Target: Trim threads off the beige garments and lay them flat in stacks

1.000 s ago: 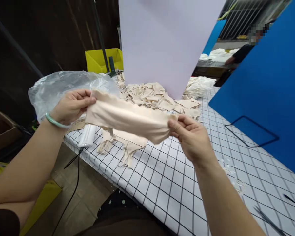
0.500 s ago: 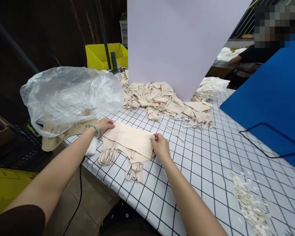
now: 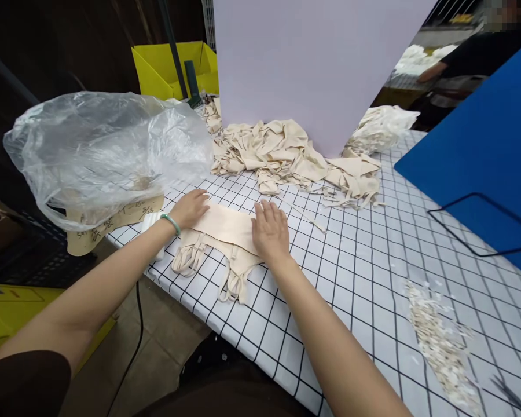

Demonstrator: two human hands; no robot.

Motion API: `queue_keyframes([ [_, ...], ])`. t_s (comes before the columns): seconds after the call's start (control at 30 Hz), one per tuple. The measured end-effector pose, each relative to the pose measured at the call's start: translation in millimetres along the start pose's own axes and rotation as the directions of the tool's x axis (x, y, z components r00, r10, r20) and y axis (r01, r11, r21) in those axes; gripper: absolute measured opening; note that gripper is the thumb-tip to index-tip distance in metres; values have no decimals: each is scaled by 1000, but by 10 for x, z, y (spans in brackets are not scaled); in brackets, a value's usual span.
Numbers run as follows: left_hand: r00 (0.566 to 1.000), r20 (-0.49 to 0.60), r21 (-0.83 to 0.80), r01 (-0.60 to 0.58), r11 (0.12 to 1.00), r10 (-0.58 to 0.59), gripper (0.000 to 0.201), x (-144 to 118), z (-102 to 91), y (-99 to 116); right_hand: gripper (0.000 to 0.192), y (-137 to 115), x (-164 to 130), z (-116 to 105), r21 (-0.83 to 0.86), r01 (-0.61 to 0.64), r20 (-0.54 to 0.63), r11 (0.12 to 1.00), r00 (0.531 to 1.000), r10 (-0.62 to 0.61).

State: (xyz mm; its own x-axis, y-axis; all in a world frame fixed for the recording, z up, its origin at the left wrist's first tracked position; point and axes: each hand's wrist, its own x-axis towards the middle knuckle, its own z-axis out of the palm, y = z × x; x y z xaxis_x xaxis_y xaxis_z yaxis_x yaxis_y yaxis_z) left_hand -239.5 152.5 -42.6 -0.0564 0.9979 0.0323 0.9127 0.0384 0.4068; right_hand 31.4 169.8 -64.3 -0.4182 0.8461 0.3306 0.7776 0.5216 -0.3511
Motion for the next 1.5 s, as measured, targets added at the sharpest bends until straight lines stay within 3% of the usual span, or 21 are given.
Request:
queue_keyframes([
  [0.07, 996, 81, 47, -40, 998, 36, 53, -38, 103, 57, 54, -33, 9, 71, -33, 55, 138, 998, 989, -50],
  [0.13, 988, 150, 81, -49, 996, 36, 65, -61, 184, 66, 60, -22, 17, 156, -45, 33, 285, 998, 958, -19],
  [0.23, 972, 233, 198, -47, 979, -1, 72, -54, 197, 72, 65, 21, 35, 220, -57, -16, 373, 998, 927, 36],
  [0.33, 969, 244, 339, -45, 940, -41, 72, -27, 125, 215, 60, -4, -16, 121, -31, -22, 297, 999, 955, 30],
  [0.47, 966, 217, 245, -190, 951, 138, 62, -67, 163, 628, 30, -223, -410, -155, 59, 35, 51, 998, 998, -38],
  [0.6, 906, 354, 155, -302, 941, 232, 64, -181, 406, 923, 29, -482, -933, -303, 86, -47, 91, 995, 995, 40],
  [0.7, 909, 349, 205, -312, 928, 228, 65, -234, 557, 933, 19, -569, -1113, -293, 149, -90, 113, 985, 991, 74],
  [0.8, 919, 308, 225, -321, 920, 245, 64, -235, 618, 876, 15, -599, -1180, -249, 233, -75, 49, 970, 997, 66],
  [0.97, 923, 285, 222, -324, 920, 257, 62, -240, 619, 838, 19, -692, -1432, -221, 299, 152, -91, 942, 987, -130],
  [1.07, 931, 262, 196, -309, 931, 254, 60, -240, 598, 825, 26, -665, -1522, -302, 314, 212, -157, 925, 973, -170],
  [1.13, 939, 235, 154, -290, 945, 250, 59, -185, 594, 841, 37, -515, -1443, -366, 286, 227, -210, 931, 963, -170],
  [1.2, 954, 138, 84, -278, 957, 265, 56, -78, 602, 927, 35, -233, -1228, -411, 240, 192, -237, 952, 962, -134],
  [1.27, 962, 31, -44, -271, 961, 273, 51, 53, 623, 1113, 22, 155, -899, -429, 182, 70, -186, 981, 982, -36],
  [1.33, 972, -9, -254, -230, 940, 235, 46, 176, 660, 1383, 16, 596, -512, -433, 94, -100, -87, 990, 990, 108],
  [1.43, 984, 103, -567, -60, 821, 143, 41, 316, 755, 1836, 13, 1262, 64, -475, 25, -237, -89, 971, 967, 238],
  [1.5, 968, 217, -676, 57, 735, 124, 39, 392, 839, 2104, 16, 1673, 407, -551, -1, -349, -137, 937, 928, 345],
])
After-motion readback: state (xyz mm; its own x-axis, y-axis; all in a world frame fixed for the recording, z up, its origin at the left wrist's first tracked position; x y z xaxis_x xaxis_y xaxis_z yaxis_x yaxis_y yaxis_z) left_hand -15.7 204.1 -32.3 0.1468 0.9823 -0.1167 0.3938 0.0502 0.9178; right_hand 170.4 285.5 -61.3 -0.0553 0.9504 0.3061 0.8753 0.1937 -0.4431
